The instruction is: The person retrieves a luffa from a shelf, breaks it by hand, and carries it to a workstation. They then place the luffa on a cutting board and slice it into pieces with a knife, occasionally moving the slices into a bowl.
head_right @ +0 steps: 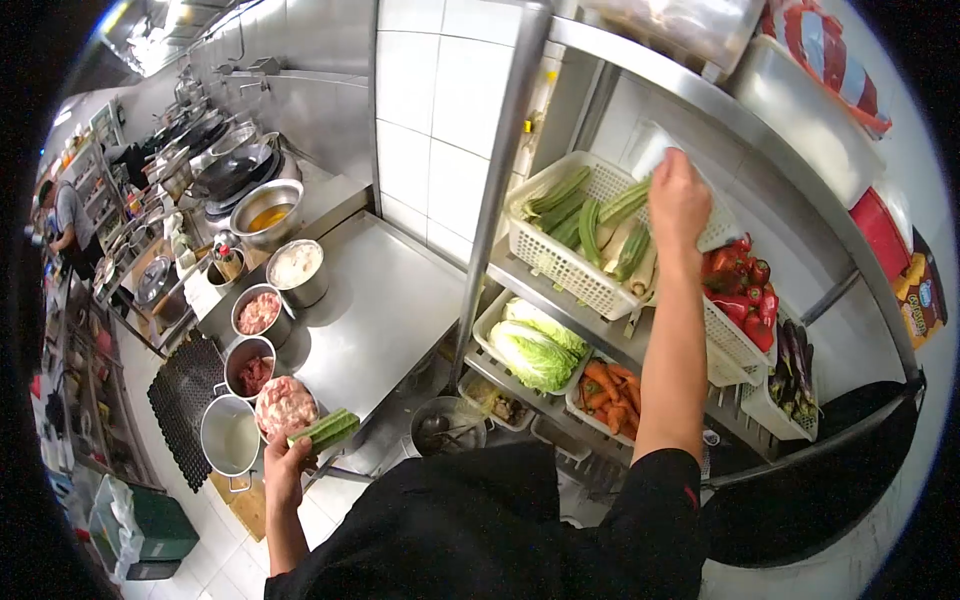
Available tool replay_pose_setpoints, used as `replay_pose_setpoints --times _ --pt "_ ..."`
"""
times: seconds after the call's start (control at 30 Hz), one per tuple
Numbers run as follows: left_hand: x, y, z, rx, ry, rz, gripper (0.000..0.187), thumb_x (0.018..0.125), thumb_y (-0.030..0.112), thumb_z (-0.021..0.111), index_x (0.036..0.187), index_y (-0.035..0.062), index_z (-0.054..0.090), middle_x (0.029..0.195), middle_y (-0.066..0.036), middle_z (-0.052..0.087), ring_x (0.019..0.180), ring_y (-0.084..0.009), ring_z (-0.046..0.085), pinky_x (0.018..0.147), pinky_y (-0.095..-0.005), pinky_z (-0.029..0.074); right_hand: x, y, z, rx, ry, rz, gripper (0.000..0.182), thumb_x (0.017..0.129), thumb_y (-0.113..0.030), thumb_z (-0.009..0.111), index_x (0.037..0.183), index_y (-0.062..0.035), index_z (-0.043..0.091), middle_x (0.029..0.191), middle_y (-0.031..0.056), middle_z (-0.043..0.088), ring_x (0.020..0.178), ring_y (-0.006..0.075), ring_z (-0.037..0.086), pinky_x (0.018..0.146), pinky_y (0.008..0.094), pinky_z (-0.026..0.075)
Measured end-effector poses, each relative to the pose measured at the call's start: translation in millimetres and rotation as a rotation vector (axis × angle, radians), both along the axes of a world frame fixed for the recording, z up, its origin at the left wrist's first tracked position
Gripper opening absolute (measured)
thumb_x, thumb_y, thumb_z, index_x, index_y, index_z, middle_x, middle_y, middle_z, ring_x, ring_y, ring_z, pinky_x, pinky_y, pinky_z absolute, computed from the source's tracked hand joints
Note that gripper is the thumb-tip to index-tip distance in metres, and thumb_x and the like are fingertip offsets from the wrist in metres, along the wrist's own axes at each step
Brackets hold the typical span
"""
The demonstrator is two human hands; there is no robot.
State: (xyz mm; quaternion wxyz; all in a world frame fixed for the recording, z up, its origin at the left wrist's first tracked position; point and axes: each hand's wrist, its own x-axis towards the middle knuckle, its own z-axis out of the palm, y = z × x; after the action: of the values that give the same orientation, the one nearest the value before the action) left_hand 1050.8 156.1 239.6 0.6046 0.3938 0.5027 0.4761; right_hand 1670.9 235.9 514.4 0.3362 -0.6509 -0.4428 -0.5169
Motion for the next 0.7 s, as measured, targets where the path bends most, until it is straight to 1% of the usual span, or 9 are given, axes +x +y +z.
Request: replay_pose_setpoints --times 0.17,0.27,0.37,0.4,0.43,0.5,0.53,0.6,0.7 --pt "-57 -24 -15 -0.016 -0.02 -0.038 0.024 0.092 0.015 0.08 0.107 -0.0006 0.068 0.082 -0.004 0.068 0.068 -0.012 0.061 0.061 -0.0286 0.051 -72 -54 38 0.321 -0.109 -0.002 0.017 0.101 -0.012 0.066 0.116 -0.0095 0.073 0.092 0.0128 0.078 0.076 0.0294 0.076 0.069 0.0424 0.06" --pt "-89 -36 -22 -0.035 0.012 -0.016 0.023 0.093 0.013 0.079 0.108 -0.0004 0.068 0.082 -0.004 0.068 0.068 -0.0114 0.061 0.061 -0.0282 0.051 -103 -72 53 0.554 -0.069 0.449 0.02 0.099 -0.003 0.064 0.118 -0.0047 0.07 0.087 0.0087 0.076 0.071 0.0233 0.071 0.069 0.0388 0.059" --pt "-111 -39 -38 -0.014 -0.001 -0.008 0.021 0.097 0.016 0.075 0.113 0.0024 0.068 0.088 -0.004 0.07 0.073 -0.0115 0.063 0.065 -0.0284 0.052 -155 -85 68 0.634 -0.033 0.572 0.024 0.096 0.001 0.065 0.119 0.0002 0.067 0.09 0.0071 0.073 0.073 0.021 0.068 0.076 0.0374 0.059" --pt "-117 -46 -44 -0.027 0.0 0.013 0.022 0.098 0.017 0.074 0.114 0.0031 0.068 0.09 -0.004 0.071 0.075 -0.0117 0.064 0.065 -0.0285 0.053 -164 -76 50 0.401 -0.209 0.252 0.027 0.094 -0.013 0.075 0.116 0.0007 0.065 0.096 0.008 0.072 0.083 0.0258 0.068 0.092 0.0464 0.055" --pt "-114 -51 -57 -0.083 -0.126 -0.015 0.023 0.1 0.02 0.073 0.116 0.0038 0.068 0.093 -0.004 0.071 0.077 -0.0123 0.065 0.067 -0.0292 0.054 -158 -67 23 -0.065 -0.111 -0.065 0.063 0.089 -0.034 0.083 0.141 -0.0071 0.06 0.14 0.0197 0.064 0.128 0.0363 0.061 0.115 0.0571 0.042" --pt "-90 -41 -81 -0.15 -0.35 -0.118 0.027 0.102 0.025 0.073 0.119 0.0048 0.067 0.098 -0.004 0.071 0.08 -0.0135 0.066 0.07 -0.0306 0.055 -148 -47 -73 -0.666 0.773 -0.348 0.119 0.077 -0.06 0.089 0.17 -0.0421 0.018 0.176 0.021 -0.018 0.16 0.0529 -0.01 0.127 0.0731 0.011" --pt "-81 -46 -89 -0.196 -0.434 -0.175 0.029 0.102 0.027 0.074 0.12 0.0051 0.067 0.099 -0.004 0.07 0.081 -0.0141 0.066 0.071 -0.0314 0.056 -117 -37 -136 -0.46 0.885 -0.166 0.124 0.074 -0.058 0.091 0.171 -0.0369 0.016 0.175 0.028 -0.009 0.159 0.0577 -0.002 0.126 0.0743 0.014" --pt "-81 -65 -76 -0.238 -0.405 -0.236 0.031 0.103 0.026 0.074 0.122 0.0029 0.067 0.103 -0.005 0.071 0.08 -0.0151 0.066 0.071 -0.0317 0.056 -121 -18 -184 -0.328 0.635 -0.396 0.115 0.079 -0.04 0.091 0.17 -0.0334 0.02 0.174 0.0291 0.01 0.159 0.0566 0.01 0.124 0.0682 0.03" --pt "-117 -85 -78 -0.146 -0.31 -0.271 0.032 0.102 0.023 0.074 0.124 0.001 0.067 0.101 -0.006 0.072 0.082 -0.0155 0.067 0.071 -0.0323 0.057 -116 -9 -175 -0.4 0.516 -0.456 0.09 0.081 -0.032 0.086 0.157 -0.0144 0.042 0.16 0.0324 0.04 0.147 0.0523 0.041 0.119 0.0605 0.04"
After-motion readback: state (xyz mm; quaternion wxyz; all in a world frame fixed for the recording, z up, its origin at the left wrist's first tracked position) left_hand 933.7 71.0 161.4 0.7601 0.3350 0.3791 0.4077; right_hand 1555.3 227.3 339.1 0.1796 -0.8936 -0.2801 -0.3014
